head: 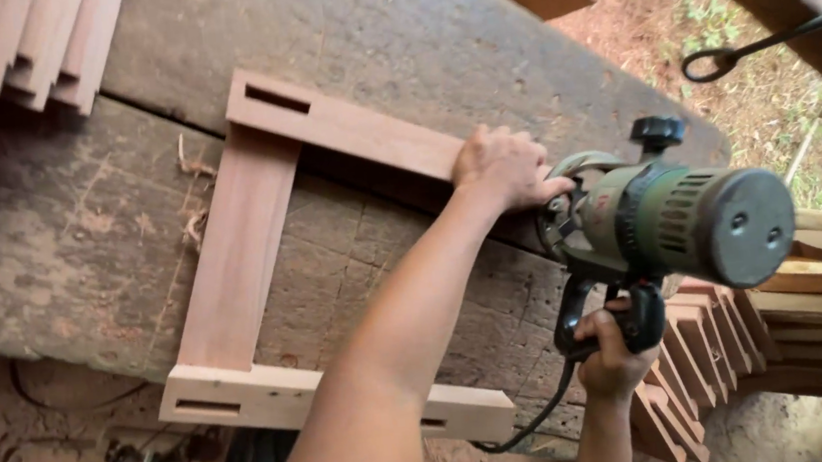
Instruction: Using a wood router to shape the edges of wooden frame components on a workbench.
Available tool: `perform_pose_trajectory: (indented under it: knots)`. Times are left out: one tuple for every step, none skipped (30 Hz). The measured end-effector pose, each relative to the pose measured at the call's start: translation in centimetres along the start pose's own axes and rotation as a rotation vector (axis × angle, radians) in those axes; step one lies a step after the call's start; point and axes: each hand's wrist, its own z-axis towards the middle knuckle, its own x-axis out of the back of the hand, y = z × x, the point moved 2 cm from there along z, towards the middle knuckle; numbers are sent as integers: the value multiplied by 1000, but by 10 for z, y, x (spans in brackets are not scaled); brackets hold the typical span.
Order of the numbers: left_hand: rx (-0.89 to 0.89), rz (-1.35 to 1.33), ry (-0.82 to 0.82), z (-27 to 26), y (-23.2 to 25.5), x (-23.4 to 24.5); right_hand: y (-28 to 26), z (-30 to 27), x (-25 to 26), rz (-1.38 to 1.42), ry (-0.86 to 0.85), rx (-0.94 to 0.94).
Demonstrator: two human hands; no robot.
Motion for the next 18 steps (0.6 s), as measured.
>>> perform_pose_trajectory:
  knots:
    - [-17, -3, 11, -1, 1, 1, -1, 1, -1, 27, -6, 11]
    - [-5, -14, 2, 0, 1, 1, -1, 2, -2, 17, -15, -2]
    - [-6, -13, 11, 0, 1, 1, -2, 3, -4, 56, -22, 0]
    - [-7, -12, 25, 1, 1, 3, -3, 7, -6, 97, -29, 5]
    - [5, -22, 20, 2, 0, -1, -2, 7, -7, 87, -39, -4]
    - [2, -31, 21, 4, 0, -4, -3, 8, -7, 99, -34, -7]
    - [-1, -40, 22, 6, 1, -7, -3, 8, -7, 111, -28, -10]
    - [7, -48, 19, 6, 1, -5, -6, 7, -11, 103, -35, -15]
    - [-15, -32, 1, 6, 0, -2, -9, 5, -14, 93, -31, -13]
    - [-40, -14, -18, 7, 0, 0, -12, 2, -17, 84, -25, -11]
    - [-33, -21, -22, 8, -1, 1, -9, 2, -17, 78, -31, -17]
    - [-45, -20, -38, 9, 0, 0, -6, 0, -16, 91, -20, -12]
    - [-57, -20, -54, 9, 0, 0, -4, -1, -14, 104, -9, -7]
    - [-53, -23, -57, 10, 0, 1, -3, -2, -14, 101, -12, -11]
    - [-51, -40, -64, 11, -1, 2, -3, -3, -15, 120, -15, -13]
    - [-54, -56, -71, 11, 0, 2, -2, -4, -15, 140, -15, -14]
    - [-53, -58, -74, 14, 1, -12, 13, 0, -3, 138, -14, -17]
    - [-41, -48, -26, 19, 1, -24, 27, 6, 8, 97, 41, 28]
